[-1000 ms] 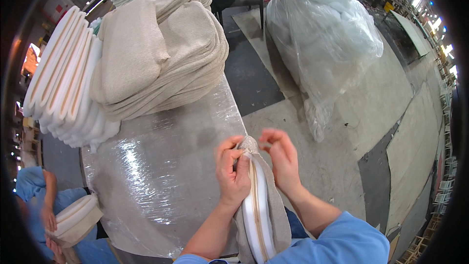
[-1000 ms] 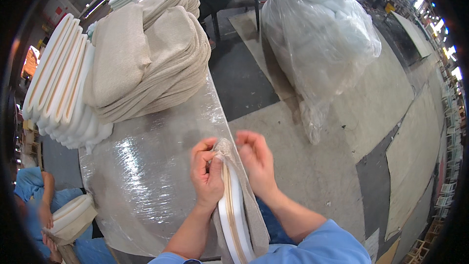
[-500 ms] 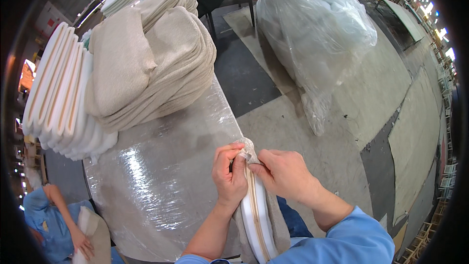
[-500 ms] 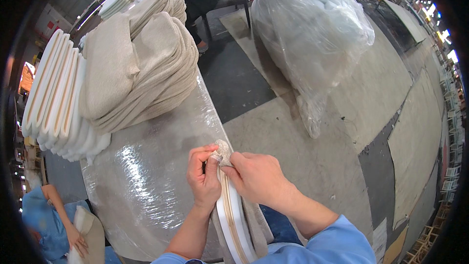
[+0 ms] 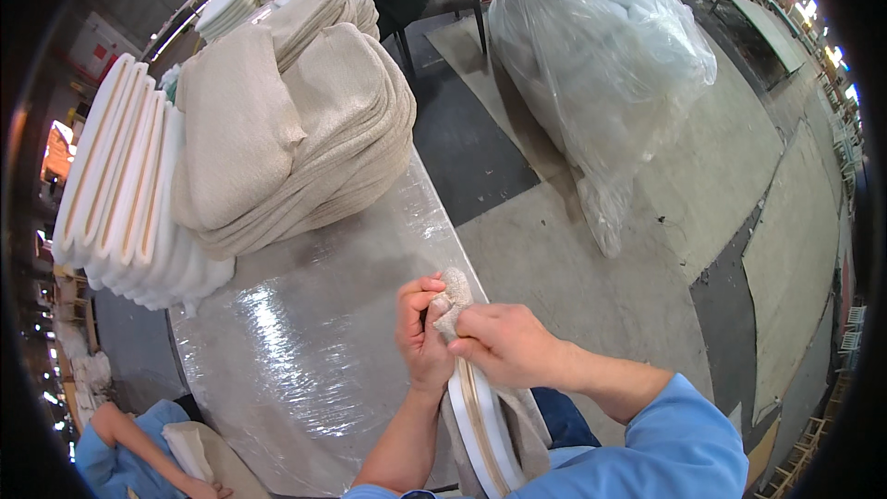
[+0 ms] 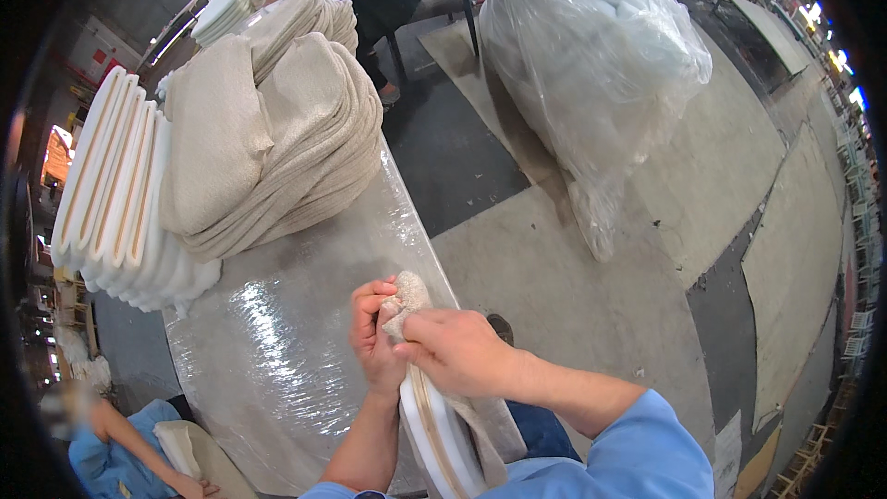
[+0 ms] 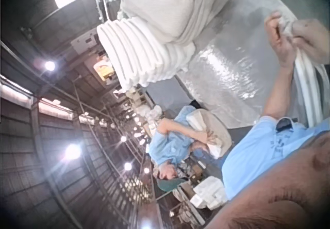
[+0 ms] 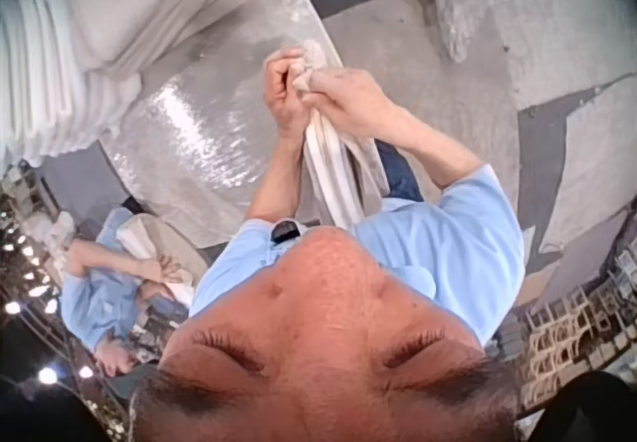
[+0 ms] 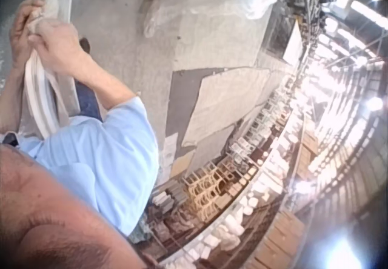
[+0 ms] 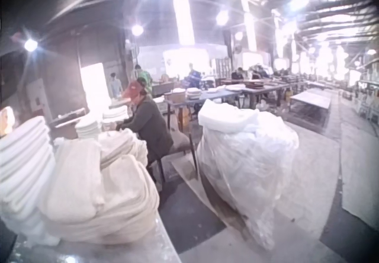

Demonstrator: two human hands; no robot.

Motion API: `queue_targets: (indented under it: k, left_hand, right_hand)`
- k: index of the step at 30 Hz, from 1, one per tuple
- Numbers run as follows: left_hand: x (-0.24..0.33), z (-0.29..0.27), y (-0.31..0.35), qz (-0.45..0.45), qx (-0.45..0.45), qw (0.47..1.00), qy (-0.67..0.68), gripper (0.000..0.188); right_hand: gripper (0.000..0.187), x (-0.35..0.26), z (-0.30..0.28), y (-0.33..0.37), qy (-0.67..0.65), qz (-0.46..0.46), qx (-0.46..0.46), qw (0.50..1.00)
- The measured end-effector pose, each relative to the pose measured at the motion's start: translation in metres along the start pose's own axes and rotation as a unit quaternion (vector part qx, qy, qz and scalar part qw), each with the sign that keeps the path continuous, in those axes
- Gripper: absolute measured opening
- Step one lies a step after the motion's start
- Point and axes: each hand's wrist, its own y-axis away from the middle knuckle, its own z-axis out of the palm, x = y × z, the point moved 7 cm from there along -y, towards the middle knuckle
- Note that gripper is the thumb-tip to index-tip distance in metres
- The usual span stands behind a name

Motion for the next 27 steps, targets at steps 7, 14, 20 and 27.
queue_targets:
  k: [7, 14, 20, 27]
  left_hand:
    - [0.014, -0.006, 0.006, 0.023, 0.011, 0.994, -0.11, 0.002]
    - [0.016, -0.029, 0.009, 0.019, 0.043, 0.985, -0.168, 0.004]
    - [0.045, -0.034, -0.007, 0.048, 0.035, 0.997, -0.051, 0.006]
    - [0.07, -0.063, 0.004, 0.073, 0.022, 0.986, -0.145, 0.011]
  right_hand:
    - [0.03, 0.067, 0.005, -0.033, -0.355, 0.025, 0.185, 0.916]
    - [0.046, 0.08, 0.046, -0.076, -0.382, 0.055, 0.025, 0.922]
    - [0.058, 0.141, 0.085, -0.104, -0.424, 0.105, -0.013, 0.9]
    - [0.063, 0.036, 0.087, -0.125, -0.386, -0.018, -0.085, 0.918]
